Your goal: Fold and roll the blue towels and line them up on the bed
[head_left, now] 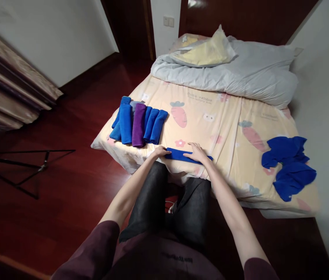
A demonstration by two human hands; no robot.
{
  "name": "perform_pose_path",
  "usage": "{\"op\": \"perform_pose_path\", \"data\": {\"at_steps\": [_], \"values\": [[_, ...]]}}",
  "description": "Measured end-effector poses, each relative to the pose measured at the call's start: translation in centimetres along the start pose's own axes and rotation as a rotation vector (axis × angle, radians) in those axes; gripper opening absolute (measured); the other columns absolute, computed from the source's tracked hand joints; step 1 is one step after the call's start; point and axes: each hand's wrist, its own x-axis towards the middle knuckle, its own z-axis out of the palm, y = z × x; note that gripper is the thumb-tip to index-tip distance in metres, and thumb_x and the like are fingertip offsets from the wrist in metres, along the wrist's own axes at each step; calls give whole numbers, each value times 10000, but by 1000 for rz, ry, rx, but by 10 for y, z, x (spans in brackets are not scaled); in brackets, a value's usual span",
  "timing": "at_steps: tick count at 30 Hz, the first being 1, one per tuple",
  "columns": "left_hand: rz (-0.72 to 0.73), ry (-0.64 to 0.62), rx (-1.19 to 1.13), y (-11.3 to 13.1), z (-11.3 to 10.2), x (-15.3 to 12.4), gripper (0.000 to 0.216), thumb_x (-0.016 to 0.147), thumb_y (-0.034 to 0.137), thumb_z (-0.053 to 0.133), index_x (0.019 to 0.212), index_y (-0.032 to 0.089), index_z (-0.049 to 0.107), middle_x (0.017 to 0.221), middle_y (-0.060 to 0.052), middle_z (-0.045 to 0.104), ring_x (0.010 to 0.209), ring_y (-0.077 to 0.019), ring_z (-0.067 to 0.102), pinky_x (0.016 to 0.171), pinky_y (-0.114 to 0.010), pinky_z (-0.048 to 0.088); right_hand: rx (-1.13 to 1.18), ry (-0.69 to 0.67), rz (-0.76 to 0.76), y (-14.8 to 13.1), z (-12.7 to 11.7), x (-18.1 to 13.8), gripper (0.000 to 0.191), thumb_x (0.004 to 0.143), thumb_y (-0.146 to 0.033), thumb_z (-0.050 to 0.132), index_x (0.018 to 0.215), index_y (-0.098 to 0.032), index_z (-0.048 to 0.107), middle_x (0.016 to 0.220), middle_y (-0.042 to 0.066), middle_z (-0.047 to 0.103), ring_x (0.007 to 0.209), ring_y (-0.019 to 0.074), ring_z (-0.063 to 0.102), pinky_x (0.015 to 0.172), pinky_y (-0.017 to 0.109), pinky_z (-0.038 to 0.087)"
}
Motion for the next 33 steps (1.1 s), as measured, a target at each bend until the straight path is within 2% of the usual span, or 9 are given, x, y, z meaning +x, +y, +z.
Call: {"op": "perform_pose_path", "data": {"at_steps": [3,6,12,19,22,24,27,30,33], "values": [[7,-17,-156,0,-1,-4,441,576,421,958,643,191,588,577,14,619,593,-150,593,585,-250,477,1,-141,-9,-23,9,22,965,725,-488,906,1540,-188,487,1564,172,518,1465,365,451,1197,488,401],[37,-8,-412,1,-1,-10,471,546,295,985,780,181,591,678,16,663,653,-137,616,669,-256,515,13,-230,-20,-33,16,39,1083,629,-487,967,1554,-201,481,1575,182,510,1489,379,439,1209,510,389],[148,8,-535,6,1,-15,513,537,244,983,886,170,615,810,-12,689,734,-150,642,739,-300,548,139,-333,-11,-34,21,57,951,598,-356,980,1454,-206,594,1398,139,673,1298,307,647,1124,433,496],[502,83,-559,30,-1,-21,383,594,190,879,907,158,661,877,-20,690,814,-149,646,791,-298,549,43,-245,-113,-47,-6,55,616,665,-293,888,1257,-223,733,1107,34,778,1049,270,730,957,359,564],[572,185,-632,39,-10,-29,487,633,236,890,1065,176,672,1029,-58,697,939,-177,657,872,-329,551,3,-175,-134,-62,-26,51,526,680,-292,854,1192,-216,761,1073,45,784,1023,275,731,940,360,564],[576,230,-738,37,-16,-36,644,640,289,918,1216,202,641,1181,-96,674,1045,-197,652,934,-350,548,80,-122,-148,-73,-41,49,478,690,-312,847,1150,-206,774,1084,52,788,1023,269,735,954,366,568],[554,150,-844,24,-17,-48,826,631,344,947,1360,228,577,1333,-150,627,1188,-241,628,999,-397,538,300,-95,-146,-91,-63,50,394,682,-348,864,1029,-174,795,1003,54,802,941,262,753,921,392,598],[543,53,-810,8,-5,-58,894,604,352,968,1393,234,564,1377,-183,618,1283,-291,602,1047,-458,517,531,-41,-86,-113,-78,57,456,599,-382,932,957,-140,786,929,69,802,866,266,758,877,436,628],[552,124,-721,1,9,-63,938,578,344,981,1404,208,559,1412,-197,609,1336,-332,582,1108,-498,479,731,101,-61,-141,-77,68,531,553,-430,968,957,-142,776,958,86,805,917,280,764,899,460,636]]}}
